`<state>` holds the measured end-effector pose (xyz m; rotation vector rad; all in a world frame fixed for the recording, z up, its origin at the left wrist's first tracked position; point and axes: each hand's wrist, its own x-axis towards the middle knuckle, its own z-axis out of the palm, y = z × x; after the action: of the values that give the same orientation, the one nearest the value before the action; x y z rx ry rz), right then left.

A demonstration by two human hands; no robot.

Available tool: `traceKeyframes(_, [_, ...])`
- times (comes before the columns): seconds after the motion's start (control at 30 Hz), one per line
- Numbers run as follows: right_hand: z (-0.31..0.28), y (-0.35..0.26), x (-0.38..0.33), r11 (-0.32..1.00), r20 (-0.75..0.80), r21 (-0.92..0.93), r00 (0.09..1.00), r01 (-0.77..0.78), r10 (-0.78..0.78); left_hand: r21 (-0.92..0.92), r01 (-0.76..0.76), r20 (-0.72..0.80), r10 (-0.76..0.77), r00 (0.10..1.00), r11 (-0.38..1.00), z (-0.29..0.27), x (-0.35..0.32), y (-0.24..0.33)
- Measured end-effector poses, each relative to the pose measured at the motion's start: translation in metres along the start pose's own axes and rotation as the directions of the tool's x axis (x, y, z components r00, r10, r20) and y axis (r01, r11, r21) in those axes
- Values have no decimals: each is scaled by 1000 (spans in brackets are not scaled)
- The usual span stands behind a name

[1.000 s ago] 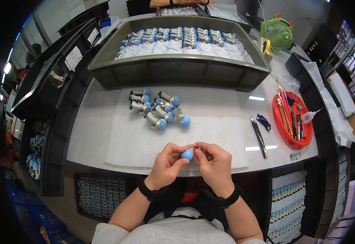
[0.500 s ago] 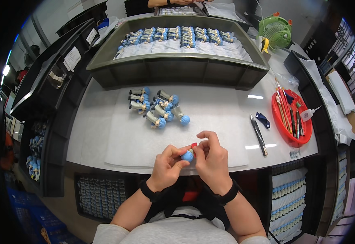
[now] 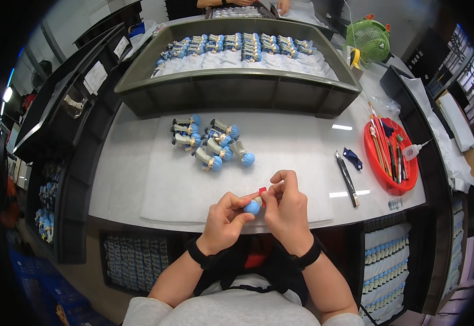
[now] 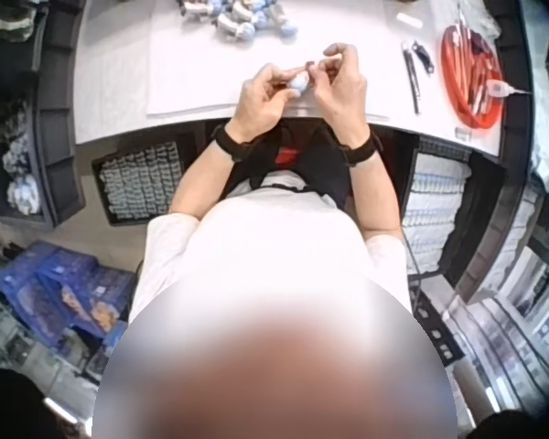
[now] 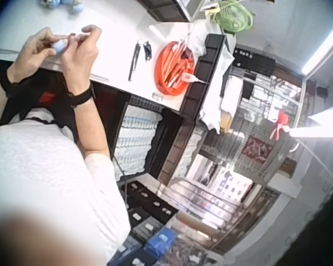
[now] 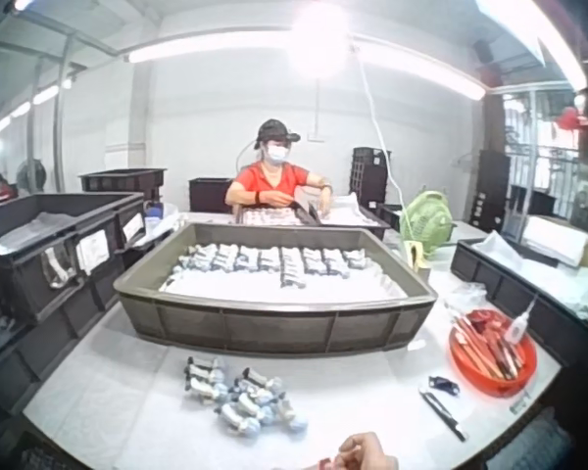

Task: The person picks small figurines from a tray and applies a red rectangular piece to each one, then places the finished items into a black tray. The process is repeated for several figurines.

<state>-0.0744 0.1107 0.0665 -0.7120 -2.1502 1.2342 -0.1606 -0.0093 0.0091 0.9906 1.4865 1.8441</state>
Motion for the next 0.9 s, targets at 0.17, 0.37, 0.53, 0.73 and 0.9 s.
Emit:
traceKeyframes(0.17, [-8, 2, -3, 982, -82, 171, 992, -77, 92, -70, 9, -14, -10, 1000, 997, 1, 3, 1])
traceKeyframes(0.37, [6, 3, -5, 999, -5, 27, 1000, 30, -30, -47, 43, -24, -45, 999, 998, 1, 2, 0])
traceKeyframes(0.53, [8, 1, -11, 1000, -37, 15, 999, 26, -26, -22, 15, -39, -16, 999, 1000, 1, -3, 1])
traceKeyframes(0.73, [9, 3, -8, 998, -76, 57, 997, -8, 12, 33, -3, -53, 5, 999, 999, 4, 0, 0])
traceKeyframes(0.9, [5, -1, -13, 999, -104, 23, 994, 26, -24, 31, 47, -21, -47, 999, 998, 0, -4, 0])
